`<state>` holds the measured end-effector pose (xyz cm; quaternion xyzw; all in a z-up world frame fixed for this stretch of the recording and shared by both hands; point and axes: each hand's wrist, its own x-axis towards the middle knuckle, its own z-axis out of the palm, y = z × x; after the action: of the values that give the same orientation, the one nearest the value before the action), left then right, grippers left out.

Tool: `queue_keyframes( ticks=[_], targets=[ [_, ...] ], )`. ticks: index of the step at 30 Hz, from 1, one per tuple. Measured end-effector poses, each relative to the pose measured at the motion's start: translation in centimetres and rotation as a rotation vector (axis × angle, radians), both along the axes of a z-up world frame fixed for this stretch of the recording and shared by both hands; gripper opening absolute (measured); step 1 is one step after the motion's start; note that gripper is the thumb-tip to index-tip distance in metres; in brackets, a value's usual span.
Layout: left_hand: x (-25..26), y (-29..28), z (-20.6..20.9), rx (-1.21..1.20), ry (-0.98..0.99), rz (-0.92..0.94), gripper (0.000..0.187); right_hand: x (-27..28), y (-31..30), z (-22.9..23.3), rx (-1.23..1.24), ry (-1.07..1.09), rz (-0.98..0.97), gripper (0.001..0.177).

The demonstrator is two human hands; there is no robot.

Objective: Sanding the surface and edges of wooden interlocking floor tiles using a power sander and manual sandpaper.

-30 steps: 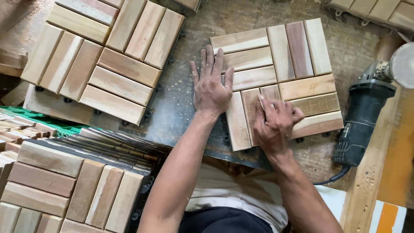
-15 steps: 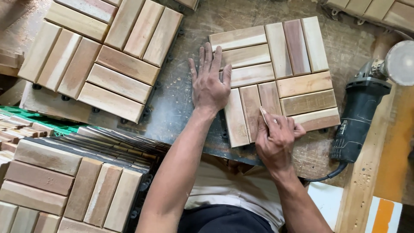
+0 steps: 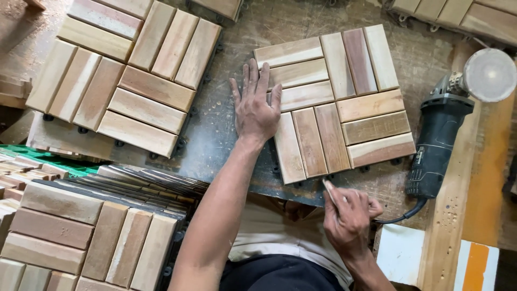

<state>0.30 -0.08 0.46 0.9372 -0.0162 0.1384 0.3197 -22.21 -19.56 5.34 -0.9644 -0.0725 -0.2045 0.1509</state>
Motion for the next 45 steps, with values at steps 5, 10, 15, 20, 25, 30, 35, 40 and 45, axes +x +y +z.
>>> queue_keyframes(
  ticks=[5, 10, 15, 20, 25, 30, 35, 40, 45],
  targets=[
    [0.3, -0.1, 0.2, 0.003, 0.024, -0.011, 0.060, 3.4, -5.8, 1.3, 0.102, -0.057, -0.022, 0.016],
    [-2.1, -1.4, 0.8, -0.017, 0.039, 0.020, 0.068, 12.5, -10.9, 1.4, 0.368, -0.057, -0.232, 0.024],
    [-8.0, -0.9, 3.2, -0.076, 0.181, -0.099, 0.092, 14.7, -10.0, 0.4, 0.503, 0.207, -0.344, 0.035],
    [-9.0, -1.4, 3.9, -0.084, 0.204, -0.093, 0.099, 10.6, -6.8, 1.9, 0.508, 0.188, -0.367, 0.031],
    [-8.6, -3.2, 3.8, 0.015, 0.134, -0.028, 0.104, 7.1, -4.3, 2.7, 0.383, 0.066, -0.326, 0.017],
    [-8.0, -4.2, 3.1, 0.062, -0.021, 0.048, 0.098, 7.1, -1.8, 3.3, 0.750, 0.330, -0.392, 0.021],
    [-8.0, -3.9, 3.0, 0.082, -0.044, 0.065, 0.095, 8.3, -2.1, 1.5, 0.512, 0.304, -0.385, 0.027],
    [-8.0, -3.9, 3.1, 0.074, 0.003, 0.052, 0.096, 10.0, -1.9, -1.4, 0.237, 0.106, -0.321, 0.033],
    [-7.9, -4.2, 2.7, 0.076, -0.070, 0.089, 0.094, 11.3, -2.1, -2.4, 0.153, 0.070, -0.279, 0.034]
  ],
)
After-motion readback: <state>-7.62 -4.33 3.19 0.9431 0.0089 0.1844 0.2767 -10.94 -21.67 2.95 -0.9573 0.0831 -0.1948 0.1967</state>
